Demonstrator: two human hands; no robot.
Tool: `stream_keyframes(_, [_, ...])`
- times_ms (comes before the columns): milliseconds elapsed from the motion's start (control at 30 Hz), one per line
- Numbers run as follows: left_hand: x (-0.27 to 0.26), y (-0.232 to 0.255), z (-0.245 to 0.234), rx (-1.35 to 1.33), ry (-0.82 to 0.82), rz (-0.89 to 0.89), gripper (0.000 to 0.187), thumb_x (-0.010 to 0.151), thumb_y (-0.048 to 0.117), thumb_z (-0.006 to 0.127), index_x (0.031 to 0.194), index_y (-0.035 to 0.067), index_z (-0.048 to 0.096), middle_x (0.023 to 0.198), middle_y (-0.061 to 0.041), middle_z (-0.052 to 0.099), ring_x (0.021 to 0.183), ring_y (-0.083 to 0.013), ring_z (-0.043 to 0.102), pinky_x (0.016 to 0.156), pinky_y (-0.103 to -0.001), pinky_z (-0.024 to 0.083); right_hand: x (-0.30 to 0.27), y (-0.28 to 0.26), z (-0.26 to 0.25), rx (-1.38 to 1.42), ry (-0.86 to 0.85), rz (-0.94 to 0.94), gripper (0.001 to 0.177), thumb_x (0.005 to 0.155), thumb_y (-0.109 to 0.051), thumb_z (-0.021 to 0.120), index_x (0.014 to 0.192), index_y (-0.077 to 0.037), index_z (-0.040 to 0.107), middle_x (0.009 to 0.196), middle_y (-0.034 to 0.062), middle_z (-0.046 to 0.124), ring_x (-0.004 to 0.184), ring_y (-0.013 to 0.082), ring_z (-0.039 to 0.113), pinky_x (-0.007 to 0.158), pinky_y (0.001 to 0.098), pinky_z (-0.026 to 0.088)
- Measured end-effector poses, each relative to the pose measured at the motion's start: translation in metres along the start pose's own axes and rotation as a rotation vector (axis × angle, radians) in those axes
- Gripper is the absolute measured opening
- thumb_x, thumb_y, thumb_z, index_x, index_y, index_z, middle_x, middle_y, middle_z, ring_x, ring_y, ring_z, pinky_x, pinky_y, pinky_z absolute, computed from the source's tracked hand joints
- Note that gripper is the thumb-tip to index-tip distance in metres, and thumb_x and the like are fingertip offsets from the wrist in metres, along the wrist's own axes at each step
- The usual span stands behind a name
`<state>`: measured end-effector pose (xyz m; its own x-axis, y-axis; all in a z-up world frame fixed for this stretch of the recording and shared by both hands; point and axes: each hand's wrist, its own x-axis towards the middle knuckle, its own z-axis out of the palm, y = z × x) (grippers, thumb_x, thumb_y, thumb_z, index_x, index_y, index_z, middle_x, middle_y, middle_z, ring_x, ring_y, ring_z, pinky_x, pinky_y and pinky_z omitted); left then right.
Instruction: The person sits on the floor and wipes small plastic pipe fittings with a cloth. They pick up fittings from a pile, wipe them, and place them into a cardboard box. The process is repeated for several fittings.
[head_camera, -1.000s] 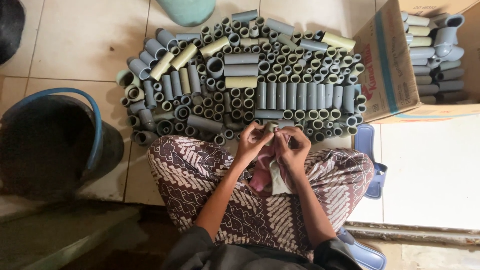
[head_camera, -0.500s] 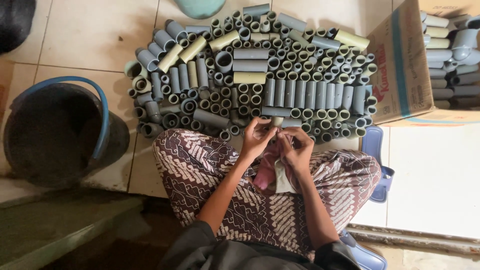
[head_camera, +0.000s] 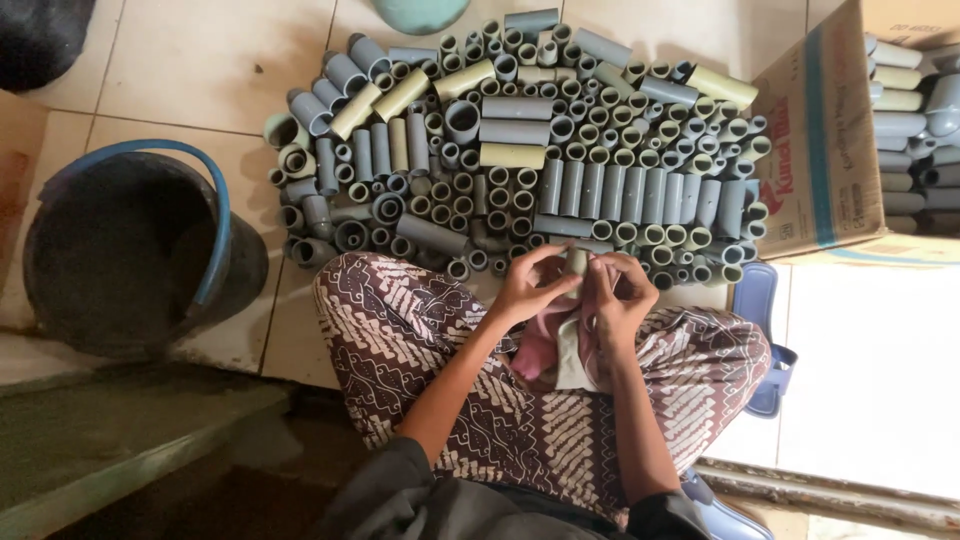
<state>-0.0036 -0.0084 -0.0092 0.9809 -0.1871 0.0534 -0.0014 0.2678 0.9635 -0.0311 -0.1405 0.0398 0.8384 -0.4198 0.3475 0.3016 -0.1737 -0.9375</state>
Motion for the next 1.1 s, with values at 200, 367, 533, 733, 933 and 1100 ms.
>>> stream_keyframes(200, [0.001,-0.014,-0.012,-0.034,-0.003,0.01,0.035,0.093,0.007,0.079,0.125,-0.001,0.069,0.104,-0.017,0.074,0.091,-0.0151,0.07,0.077,-0.032,0.06,-0.001,0.002,0.004,-0.004,0.029,-0.04,0.007,0.089,0.005,0.08,0.092,0.0,0.076,0.086,0.012,0.072,0.083,0.0173,0.066,0.082,0.0332,0.05])
stream_keyframes(367, [0.004,0.005,-0.007,-0.046,-0.078,0.007,0.037,0.094,0.003,0.075,0.128,0.001,0.063,0.107,-0.017,0.073,0.096,-0.0183,0.07,0.083,-0.037,0.06,0.004,0.0,0.003,0.01,0.006,-0.015,0.007,0.089,0.006,0.079,0.091,0.001,0.075,0.085,0.0117,0.072,0.084,0.0161,0.065,0.083,0.0341,0.05])
stream_keyframes(533, [0.005,0.002,-0.014,0.003,0.034,0.019,0.044,0.094,0.006,0.076,0.135,0.005,0.059,0.104,-0.017,0.074,0.092,-0.0206,0.073,0.081,-0.037,0.062,-0.008,0.02,0.007,0.066,-0.105,0.0,0.01,0.08,0.002,0.085,0.083,-0.004,0.078,0.08,0.0088,0.071,0.078,0.0176,0.066,0.079,0.034,0.05])
stream_keyframes(733, [0.007,0.002,-0.013,0.007,0.047,-0.103,0.05,0.09,0.013,0.083,0.136,0.01,0.065,0.098,-0.014,0.074,0.08,-0.0138,0.071,0.071,-0.033,0.062,0.002,0.0,0.012,0.022,0.02,-0.024,0.01,0.086,0.003,0.081,0.081,-0.003,0.075,0.077,0.0093,0.068,0.074,0.0131,0.058,0.074,0.0307,0.047])
stream_keyframes(933, [0.007,0.009,-0.01,0.015,0.167,-0.115,0.047,0.085,0.013,0.087,0.128,0.005,0.07,0.093,-0.014,0.074,0.081,-0.0132,0.069,0.073,-0.033,0.062,-0.009,0.022,0.009,0.006,-0.078,-0.016,0.009,0.083,0.001,0.083,0.085,-0.005,0.077,0.081,0.0089,0.071,0.077,0.0128,0.061,0.076,0.032,0.048])
stream_keyframes(1100, [0.006,0.012,-0.007,-0.012,0.163,-0.184,0.051,0.075,0.015,0.095,0.121,0.005,0.075,0.091,-0.013,0.074,0.078,-0.0126,0.068,0.07,-0.034,0.061,-0.004,0.004,0.011,-0.005,-0.008,-0.035,0.005,0.087,-0.002,0.082,0.087,-0.005,0.078,0.082,0.0104,0.072,0.075,0.0174,0.065,0.077,0.0316,0.05])
